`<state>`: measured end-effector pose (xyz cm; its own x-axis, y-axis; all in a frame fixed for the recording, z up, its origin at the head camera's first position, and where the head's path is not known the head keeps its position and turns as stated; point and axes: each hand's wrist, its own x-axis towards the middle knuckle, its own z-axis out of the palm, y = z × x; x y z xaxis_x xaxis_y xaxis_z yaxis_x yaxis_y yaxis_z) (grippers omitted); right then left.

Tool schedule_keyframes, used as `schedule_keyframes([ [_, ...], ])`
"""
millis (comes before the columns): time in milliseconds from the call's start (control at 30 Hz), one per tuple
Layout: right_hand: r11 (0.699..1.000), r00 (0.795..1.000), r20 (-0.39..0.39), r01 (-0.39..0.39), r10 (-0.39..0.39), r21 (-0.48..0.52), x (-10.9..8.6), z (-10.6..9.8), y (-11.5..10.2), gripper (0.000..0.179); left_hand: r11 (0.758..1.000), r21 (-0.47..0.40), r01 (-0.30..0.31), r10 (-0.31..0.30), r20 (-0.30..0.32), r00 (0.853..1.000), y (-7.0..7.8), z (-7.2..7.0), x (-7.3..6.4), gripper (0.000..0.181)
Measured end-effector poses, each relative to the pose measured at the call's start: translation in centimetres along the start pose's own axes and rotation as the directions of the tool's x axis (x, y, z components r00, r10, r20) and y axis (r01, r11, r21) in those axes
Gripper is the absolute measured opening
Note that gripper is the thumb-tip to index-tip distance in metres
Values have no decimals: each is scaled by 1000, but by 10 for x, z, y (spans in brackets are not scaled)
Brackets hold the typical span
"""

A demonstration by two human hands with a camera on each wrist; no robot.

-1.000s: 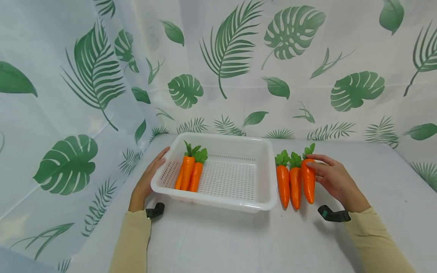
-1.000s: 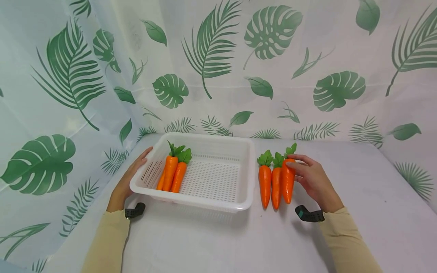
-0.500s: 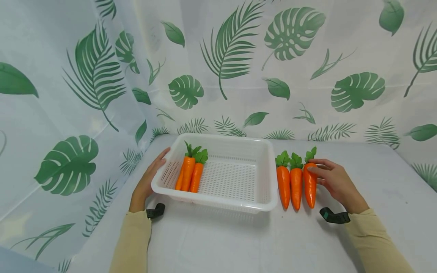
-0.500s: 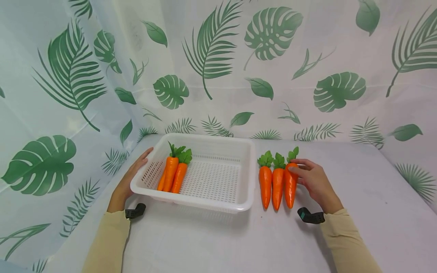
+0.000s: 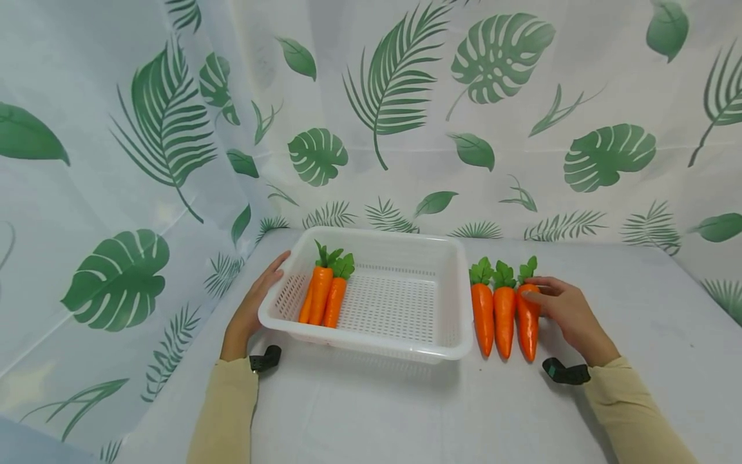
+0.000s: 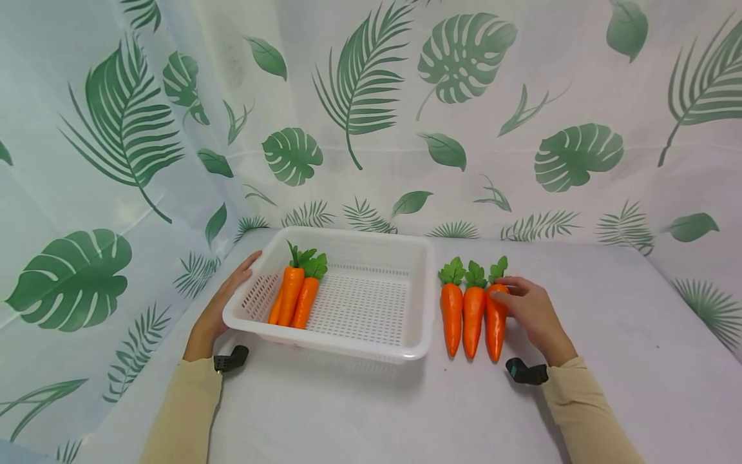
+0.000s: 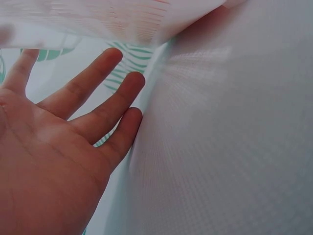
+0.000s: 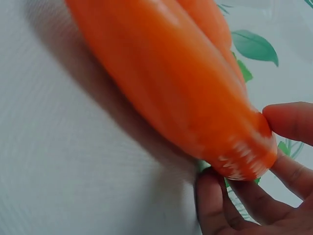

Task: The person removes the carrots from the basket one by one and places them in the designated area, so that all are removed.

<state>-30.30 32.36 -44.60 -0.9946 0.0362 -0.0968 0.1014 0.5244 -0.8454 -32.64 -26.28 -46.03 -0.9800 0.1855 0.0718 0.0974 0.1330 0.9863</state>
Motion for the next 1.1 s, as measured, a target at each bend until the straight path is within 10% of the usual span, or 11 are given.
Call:
schedule_keyframes([
  [1100,1000,999,-34,-6,6,-7,0,6,4,71,999,-16,-30,31,17,999,-3,-1,1,60],
])
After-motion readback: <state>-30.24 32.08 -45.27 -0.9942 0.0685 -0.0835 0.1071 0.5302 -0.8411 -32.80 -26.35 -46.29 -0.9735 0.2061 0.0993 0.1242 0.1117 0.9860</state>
